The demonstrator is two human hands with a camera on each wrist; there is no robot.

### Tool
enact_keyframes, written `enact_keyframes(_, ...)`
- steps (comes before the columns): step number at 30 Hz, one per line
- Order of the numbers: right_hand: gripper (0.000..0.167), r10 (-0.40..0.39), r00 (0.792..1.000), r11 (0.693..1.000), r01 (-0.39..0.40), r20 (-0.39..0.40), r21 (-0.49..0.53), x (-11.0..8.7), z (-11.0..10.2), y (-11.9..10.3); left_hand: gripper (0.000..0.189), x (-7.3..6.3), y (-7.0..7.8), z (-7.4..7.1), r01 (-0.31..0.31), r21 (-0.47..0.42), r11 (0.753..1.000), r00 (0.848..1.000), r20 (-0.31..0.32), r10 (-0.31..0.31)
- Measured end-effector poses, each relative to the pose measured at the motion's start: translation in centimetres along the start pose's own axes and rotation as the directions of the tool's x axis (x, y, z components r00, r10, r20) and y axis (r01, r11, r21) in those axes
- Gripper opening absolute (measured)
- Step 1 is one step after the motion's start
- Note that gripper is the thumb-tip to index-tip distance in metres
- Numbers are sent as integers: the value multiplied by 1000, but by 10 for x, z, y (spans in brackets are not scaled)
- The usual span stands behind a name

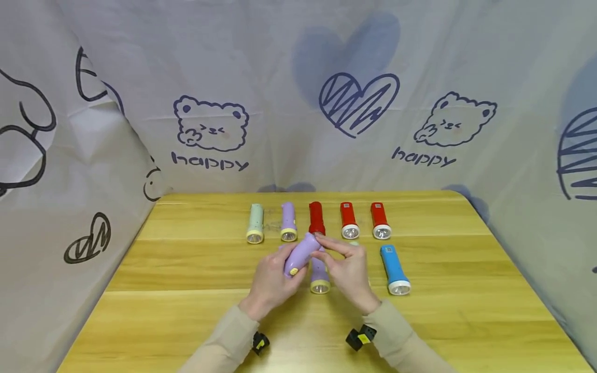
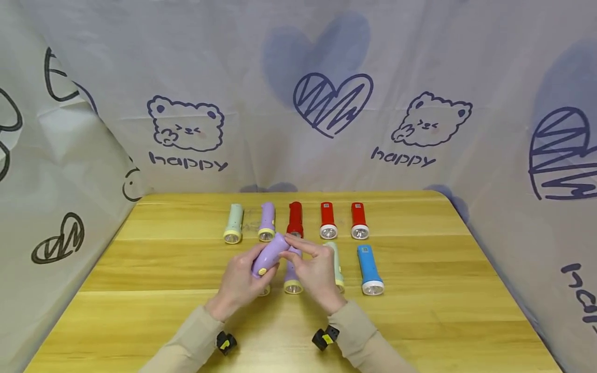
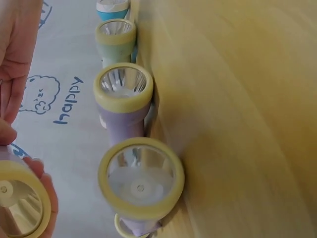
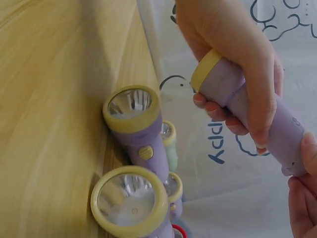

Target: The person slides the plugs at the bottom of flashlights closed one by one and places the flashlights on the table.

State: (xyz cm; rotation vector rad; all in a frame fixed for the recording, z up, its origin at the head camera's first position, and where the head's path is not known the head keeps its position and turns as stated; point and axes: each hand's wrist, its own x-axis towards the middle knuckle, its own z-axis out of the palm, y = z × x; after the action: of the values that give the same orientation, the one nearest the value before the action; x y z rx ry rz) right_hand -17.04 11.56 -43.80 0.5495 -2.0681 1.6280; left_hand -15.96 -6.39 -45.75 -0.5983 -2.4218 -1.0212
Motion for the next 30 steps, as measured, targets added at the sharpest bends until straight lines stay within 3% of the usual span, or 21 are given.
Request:
enact_keyframes(6, 32, -80, 997, 995, 79, -8, -58, 2, -5, 2, 44, 5, 1, -2, 21, -26, 999, 999, 43, -20)
enact_keyframes(13, 33, -236, 971, 968, 233, -30, -88, 2, -3, 4, 42, 8, 1, -6, 32, -64, 997, 997, 79, -27)
enact_keyframes(24, 31, -238, 969, 969, 232, -71, -87, 2, 2, 0, 43, 4, -2, -6, 21, -41, 999, 997, 79, -18)
enact_keyframes(30, 28, -127, 986, 990, 121, -107, -68, 3, 3, -3, 45, 3, 0, -5, 23, -29, 999, 998, 62, -22)
